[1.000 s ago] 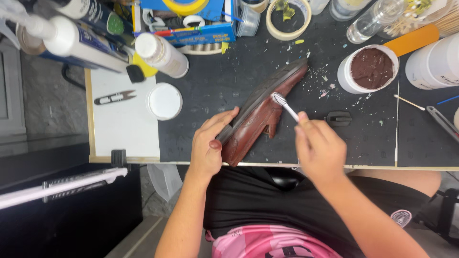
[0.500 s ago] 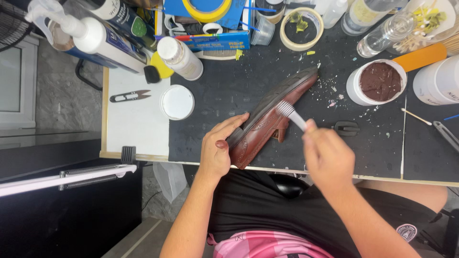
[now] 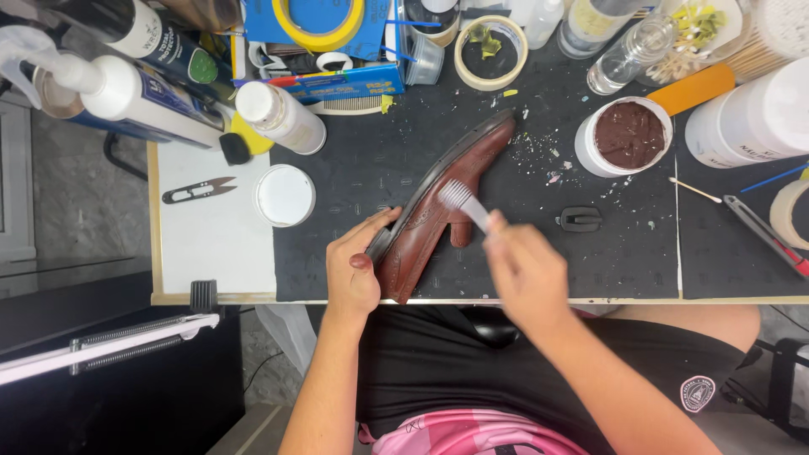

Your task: The person cleans a brown leather loafer using a small brush and a toothbrush. They apply a dark substance from a container to the shoe's interior and exterior, then scrub the surface and crevices with the brushes.

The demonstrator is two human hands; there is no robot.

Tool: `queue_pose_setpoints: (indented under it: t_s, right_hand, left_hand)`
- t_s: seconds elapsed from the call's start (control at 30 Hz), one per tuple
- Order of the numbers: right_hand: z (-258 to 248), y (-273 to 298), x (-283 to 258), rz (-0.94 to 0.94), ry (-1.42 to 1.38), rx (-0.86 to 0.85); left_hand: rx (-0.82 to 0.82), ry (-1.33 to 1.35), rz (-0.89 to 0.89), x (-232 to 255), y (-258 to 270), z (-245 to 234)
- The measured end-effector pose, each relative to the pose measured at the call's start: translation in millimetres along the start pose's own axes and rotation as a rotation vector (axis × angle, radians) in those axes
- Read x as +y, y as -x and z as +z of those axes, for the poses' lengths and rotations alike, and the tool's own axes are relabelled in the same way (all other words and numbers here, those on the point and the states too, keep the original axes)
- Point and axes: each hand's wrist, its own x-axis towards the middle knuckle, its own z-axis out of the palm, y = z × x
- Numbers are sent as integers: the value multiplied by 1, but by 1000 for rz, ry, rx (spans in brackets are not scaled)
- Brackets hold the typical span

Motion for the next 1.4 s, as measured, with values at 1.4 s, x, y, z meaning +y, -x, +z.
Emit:
queue_pose_setpoints:
  t_s: [1.4]
  right_hand:
    - [-17, 8, -18, -297, 285, -229]
  left_hand:
    - [-113, 327, 134, -25, 18, -6]
